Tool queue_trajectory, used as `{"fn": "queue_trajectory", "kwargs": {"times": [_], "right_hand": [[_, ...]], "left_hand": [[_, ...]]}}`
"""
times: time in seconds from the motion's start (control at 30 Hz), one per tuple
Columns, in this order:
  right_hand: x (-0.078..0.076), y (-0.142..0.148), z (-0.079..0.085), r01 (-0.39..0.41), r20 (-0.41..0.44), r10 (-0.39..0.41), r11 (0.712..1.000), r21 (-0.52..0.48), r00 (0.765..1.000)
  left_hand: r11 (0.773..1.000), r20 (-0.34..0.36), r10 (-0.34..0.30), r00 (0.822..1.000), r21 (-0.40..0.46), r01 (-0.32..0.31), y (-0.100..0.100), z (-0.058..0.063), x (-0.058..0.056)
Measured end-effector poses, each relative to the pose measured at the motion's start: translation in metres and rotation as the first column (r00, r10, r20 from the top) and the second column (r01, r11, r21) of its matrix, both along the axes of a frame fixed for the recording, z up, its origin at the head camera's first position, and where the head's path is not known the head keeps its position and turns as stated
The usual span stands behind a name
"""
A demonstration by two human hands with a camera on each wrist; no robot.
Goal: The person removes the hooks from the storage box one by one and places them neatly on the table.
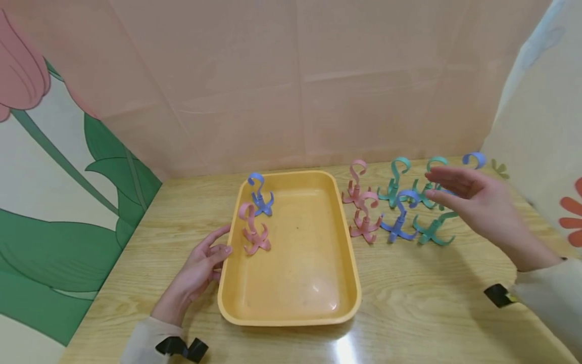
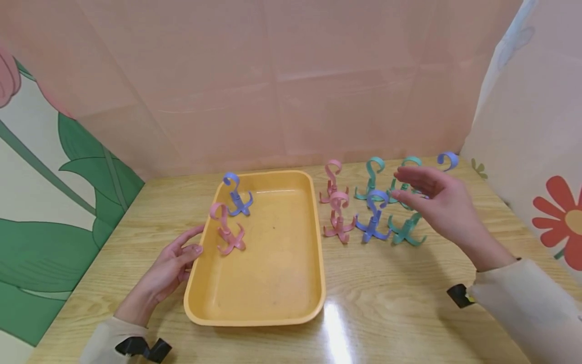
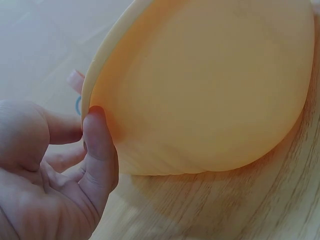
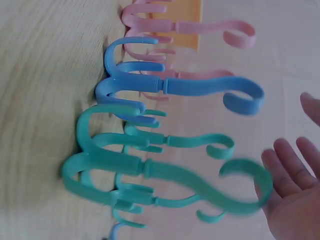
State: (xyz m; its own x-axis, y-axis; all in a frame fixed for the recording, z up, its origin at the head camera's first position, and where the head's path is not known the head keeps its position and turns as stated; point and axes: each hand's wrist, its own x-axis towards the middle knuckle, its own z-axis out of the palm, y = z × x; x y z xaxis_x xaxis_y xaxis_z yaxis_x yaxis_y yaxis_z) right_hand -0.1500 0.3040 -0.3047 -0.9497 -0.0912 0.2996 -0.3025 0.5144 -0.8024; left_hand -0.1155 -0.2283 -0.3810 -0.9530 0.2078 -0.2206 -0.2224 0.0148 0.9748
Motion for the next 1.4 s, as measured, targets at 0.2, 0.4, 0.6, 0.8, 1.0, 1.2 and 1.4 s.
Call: {"fn": "queue_trajectory", "kwargs": {"times": [0.2,0.4,0.6,0.8,1.0,1.2,1.4], "right_hand": [[-0.003,-0.023,0.009,0.039,-0.061,-0.035,0.997,0.065,0.998],[-0.006,-0.055,0.016,-0.025,-0.120,0.033,0.997,0.068,0.992],[-0.007,-0.091,0.019,-0.156,-0.127,0.154,0.988,-0.004,0.980],[-0.012,-0.122,0.019,-0.288,-0.087,0.280,0.952,-0.102,0.956],[-0.019,-0.151,0.019,-0.346,-0.002,0.353,0.916,-0.202,0.936],[-0.029,-0.179,0.018,-0.392,0.019,0.423,0.855,-0.340,0.906],[-0.035,-0.205,0.016,-0.388,0.073,0.453,0.827,-0.407,0.889]], "left_hand": [[1.000,-0.004,0.001,1.000,-0.003,-0.001,0.000,0.000,0.000],[1.000,-0.005,0.007,1.000,0.001,-0.007,0.000,-0.001,-0.001],[1.000,-0.004,0.011,1.000,0.001,-0.011,0.000,-0.001,0.000],[1.000,-0.006,0.011,1.000,-0.001,-0.011,0.000,-0.001,0.000],[1.000,-0.005,0.015,1.000,-0.002,-0.015,0.001,-0.001,-0.002],[1.000,-0.006,0.012,1.000,0.010,-0.012,0.001,-0.002,-0.002],[1.000,-0.016,0.003,1.000,0.016,-0.003,0.000,-0.002,-0.001]]}}
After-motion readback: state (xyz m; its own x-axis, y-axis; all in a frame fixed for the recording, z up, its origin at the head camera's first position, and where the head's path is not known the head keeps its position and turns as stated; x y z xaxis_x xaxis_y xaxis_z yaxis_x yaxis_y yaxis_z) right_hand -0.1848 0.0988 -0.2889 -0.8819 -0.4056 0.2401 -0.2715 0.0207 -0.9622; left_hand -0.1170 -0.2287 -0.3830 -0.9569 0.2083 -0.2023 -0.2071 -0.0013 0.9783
